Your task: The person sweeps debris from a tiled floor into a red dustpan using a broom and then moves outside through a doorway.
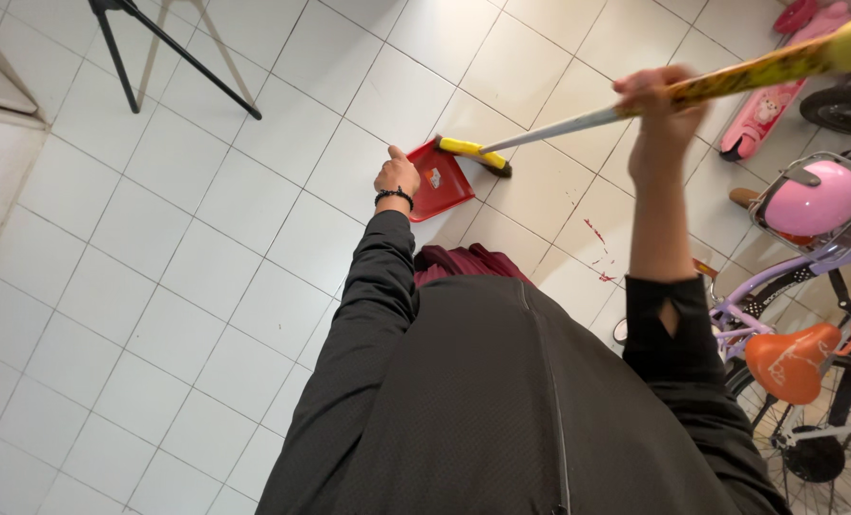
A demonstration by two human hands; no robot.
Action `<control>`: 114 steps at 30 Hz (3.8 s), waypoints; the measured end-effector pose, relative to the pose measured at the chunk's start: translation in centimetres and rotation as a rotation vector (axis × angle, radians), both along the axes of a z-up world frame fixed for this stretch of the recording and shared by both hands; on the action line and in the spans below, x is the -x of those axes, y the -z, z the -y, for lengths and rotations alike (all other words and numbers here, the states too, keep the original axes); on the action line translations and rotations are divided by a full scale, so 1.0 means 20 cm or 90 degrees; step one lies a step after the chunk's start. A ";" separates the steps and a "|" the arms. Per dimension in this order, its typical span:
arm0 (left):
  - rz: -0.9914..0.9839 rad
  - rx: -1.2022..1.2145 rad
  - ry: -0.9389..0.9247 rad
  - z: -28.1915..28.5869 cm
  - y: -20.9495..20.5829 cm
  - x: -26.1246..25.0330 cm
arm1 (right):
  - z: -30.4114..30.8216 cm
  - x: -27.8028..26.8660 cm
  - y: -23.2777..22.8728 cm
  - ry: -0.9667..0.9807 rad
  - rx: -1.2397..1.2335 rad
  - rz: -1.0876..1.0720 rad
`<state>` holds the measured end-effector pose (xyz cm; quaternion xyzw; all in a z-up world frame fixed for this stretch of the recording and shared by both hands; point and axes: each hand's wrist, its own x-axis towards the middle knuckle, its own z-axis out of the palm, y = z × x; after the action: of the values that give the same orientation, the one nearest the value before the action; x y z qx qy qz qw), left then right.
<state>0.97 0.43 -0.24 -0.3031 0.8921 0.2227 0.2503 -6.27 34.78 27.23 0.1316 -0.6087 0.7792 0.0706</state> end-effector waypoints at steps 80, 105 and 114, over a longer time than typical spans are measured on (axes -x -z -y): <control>-0.201 0.073 0.082 0.42 0.00 -0.37 | 0.69 -0.16 0.45 0.154 0.052 0.207; -0.121 0.079 -0.057 0.81 -0.16 -0.84 | 0.64 0.13 0.73 0.076 0.014 0.089; -0.146 0.094 -0.034 0.77 -0.09 -0.79 | 0.93 -0.47 0.49 0.035 0.020 0.211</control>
<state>16.81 -15.01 1.56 -0.3169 0.9204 0.1962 0.1179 3.12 16.15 17.34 -0.0167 -0.6032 0.7974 -0.0073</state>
